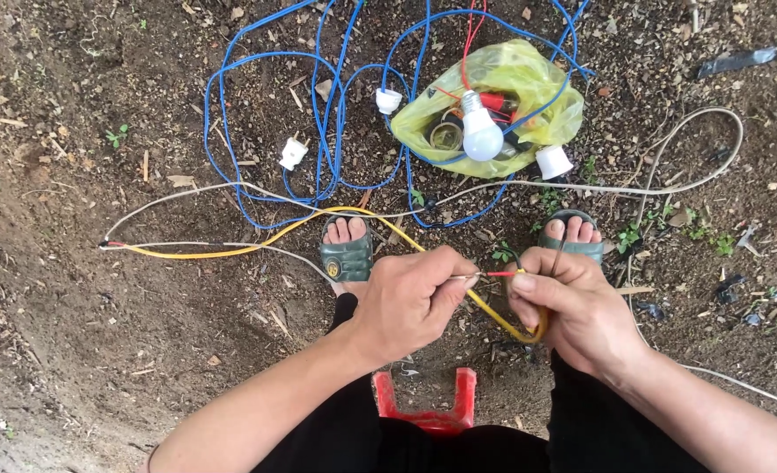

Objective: Connecting electrical wires to a socket using a screwdriver in an outdoor setting.

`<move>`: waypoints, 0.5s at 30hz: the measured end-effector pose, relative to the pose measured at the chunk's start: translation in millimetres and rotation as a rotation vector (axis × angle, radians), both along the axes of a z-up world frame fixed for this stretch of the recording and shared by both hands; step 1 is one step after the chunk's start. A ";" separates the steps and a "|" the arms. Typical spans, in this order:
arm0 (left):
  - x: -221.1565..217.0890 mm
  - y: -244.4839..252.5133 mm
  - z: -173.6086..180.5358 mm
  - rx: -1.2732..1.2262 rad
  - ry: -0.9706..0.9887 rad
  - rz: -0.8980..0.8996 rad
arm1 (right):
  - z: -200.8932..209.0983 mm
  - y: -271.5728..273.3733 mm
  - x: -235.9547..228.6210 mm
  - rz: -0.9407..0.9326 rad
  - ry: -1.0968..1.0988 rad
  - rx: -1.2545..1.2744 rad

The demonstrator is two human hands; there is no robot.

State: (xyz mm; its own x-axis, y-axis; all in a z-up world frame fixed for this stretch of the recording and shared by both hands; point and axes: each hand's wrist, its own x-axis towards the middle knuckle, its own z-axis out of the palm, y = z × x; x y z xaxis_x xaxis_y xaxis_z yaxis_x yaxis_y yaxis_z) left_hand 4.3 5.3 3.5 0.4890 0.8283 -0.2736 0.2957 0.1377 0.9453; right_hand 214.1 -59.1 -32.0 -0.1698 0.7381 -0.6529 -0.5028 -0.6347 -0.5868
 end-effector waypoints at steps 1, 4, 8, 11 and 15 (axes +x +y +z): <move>0.1 -1.0 0.4 0.001 -0.001 -0.001 | 3.0 0.5 0.0 -0.001 -0.001 0.001; -7.7 -5.3 -9.4 -0.046 0.000 0.008 | 6.6 2.4 14.3 -0.045 0.023 -0.051; -64.9 -1.1 -34.7 0.016 0.401 0.290 | 15.6 12.4 86.5 -0.181 -0.161 0.105; -71.8 4.7 -38.4 -0.112 0.429 0.388 | 10.9 9.7 83.8 -0.261 -0.211 0.072; -32.2 2.6 -29.0 -0.202 0.132 0.164 | -1.5 31.9 43.9 0.256 -0.705 -0.060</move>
